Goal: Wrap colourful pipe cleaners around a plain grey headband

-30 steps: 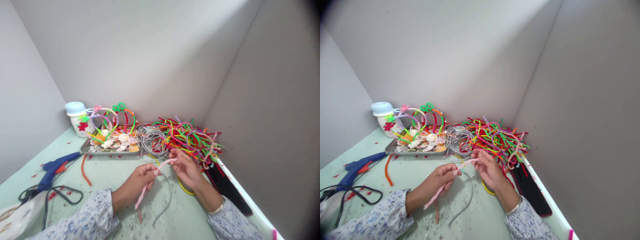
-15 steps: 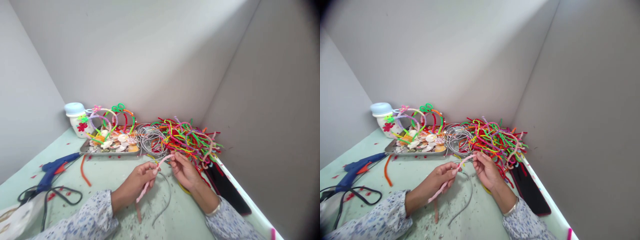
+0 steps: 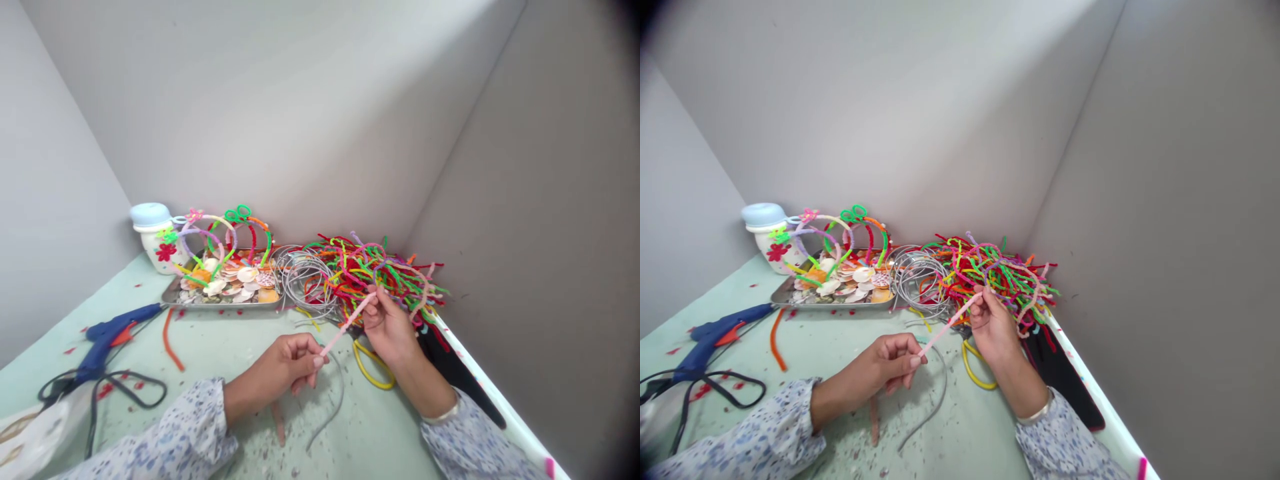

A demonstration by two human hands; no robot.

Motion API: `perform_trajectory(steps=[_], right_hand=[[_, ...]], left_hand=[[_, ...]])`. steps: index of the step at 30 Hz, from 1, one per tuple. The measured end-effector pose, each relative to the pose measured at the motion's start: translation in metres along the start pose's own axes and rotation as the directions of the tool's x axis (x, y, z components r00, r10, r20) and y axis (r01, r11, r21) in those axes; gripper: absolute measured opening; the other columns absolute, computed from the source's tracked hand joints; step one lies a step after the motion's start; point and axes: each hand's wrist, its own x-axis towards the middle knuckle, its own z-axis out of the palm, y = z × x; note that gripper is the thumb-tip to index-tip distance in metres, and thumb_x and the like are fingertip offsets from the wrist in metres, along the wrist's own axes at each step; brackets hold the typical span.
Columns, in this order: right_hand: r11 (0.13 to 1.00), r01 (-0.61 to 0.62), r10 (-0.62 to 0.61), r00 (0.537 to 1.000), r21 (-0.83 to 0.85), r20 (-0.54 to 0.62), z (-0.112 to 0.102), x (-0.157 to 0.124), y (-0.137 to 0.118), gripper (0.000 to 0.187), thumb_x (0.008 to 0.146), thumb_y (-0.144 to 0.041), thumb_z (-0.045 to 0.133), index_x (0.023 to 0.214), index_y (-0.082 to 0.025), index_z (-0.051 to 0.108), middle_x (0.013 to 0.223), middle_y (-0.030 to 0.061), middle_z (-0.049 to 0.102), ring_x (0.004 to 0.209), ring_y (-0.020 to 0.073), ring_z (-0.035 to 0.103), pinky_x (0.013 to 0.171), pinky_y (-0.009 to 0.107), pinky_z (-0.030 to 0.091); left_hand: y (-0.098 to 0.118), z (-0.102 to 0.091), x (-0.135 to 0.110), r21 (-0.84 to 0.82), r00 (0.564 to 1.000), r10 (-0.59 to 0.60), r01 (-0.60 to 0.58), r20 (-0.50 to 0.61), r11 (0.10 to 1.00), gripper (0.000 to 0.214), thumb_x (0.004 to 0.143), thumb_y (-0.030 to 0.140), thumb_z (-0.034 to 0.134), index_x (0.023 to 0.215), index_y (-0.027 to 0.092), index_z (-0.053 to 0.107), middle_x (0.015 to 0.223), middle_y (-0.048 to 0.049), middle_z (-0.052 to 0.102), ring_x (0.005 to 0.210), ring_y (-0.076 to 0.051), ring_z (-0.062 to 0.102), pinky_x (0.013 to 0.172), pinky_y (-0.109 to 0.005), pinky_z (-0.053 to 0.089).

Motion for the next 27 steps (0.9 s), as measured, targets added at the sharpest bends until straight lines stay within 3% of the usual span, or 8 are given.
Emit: perform_trajectory(steps=[21, 23, 25, 27], right_hand=[[0.990, 0.108, -0.102, 0.992, -0.096, 0.070, -0.005, 0.007, -0.020, 0.015, 0.076, -0.028, 0.071, 0.083, -0.016, 0.066, 0.060, -0.0062, 0.055, 0.046, 0.0020, 0.048, 0.042, 0.010, 0.043], [0.985, 0.074, -0.054, 0.991, -0.156, 0.126, -0.001, 0.001, -0.015, 0.019, 0.078, -0.030, 0.069, 0.092, -0.017, 0.066, 0.064, -0.0050, 0.056, 0.048, 0.0026, 0.049, 0.043, 0.011, 0.043], [0.961, -0.021, 0.081, 0.975, -0.276, 0.206, 0.005, -0.010, -0.005, 0.026, 0.079, -0.031, 0.067, 0.101, -0.017, 0.065, 0.068, -0.0025, 0.059, 0.050, 0.0035, 0.051, 0.042, 0.012, 0.040], [0.896, -0.119, 0.255, 0.927, -0.429, 0.275, 0.010, -0.021, 0.008, 0.031, 0.078, -0.031, 0.067, 0.106, -0.017, 0.064, 0.073, -0.0005, 0.061, 0.050, 0.0044, 0.052, 0.038, 0.012, 0.035]], left_hand=[[0.005, -0.002, 0.002, -0.003, 0.999, 0.025, -0.025, -0.037, 1.000, 0.027, 0.082, 0.041, 0.057, 0.083, 0.014, 0.057, 0.055, 0.0028, 0.060, 0.032, -0.002, 0.037, 0.033, -0.015, 0.022], [0.004, -0.003, 0.002, -0.018, 0.996, 0.028, -0.029, -0.080, 0.999, 0.027, 0.081, 0.042, 0.057, 0.084, 0.015, 0.057, 0.054, 0.0033, 0.060, 0.031, -0.002, 0.036, 0.032, -0.015, 0.021], [0.005, -0.003, 0.003, -0.018, 0.993, 0.032, -0.035, -0.113, 0.999, 0.028, 0.082, 0.043, 0.056, 0.085, 0.015, 0.057, 0.052, 0.0043, 0.059, 0.030, -0.002, 0.034, 0.032, -0.015, 0.020], [0.005, -0.003, 0.003, -0.004, 0.992, 0.033, -0.034, -0.125, 0.999, 0.029, 0.082, 0.044, 0.055, 0.085, 0.016, 0.057, 0.047, 0.0055, 0.056, 0.029, -0.002, 0.032, 0.031, -0.014, 0.020]])
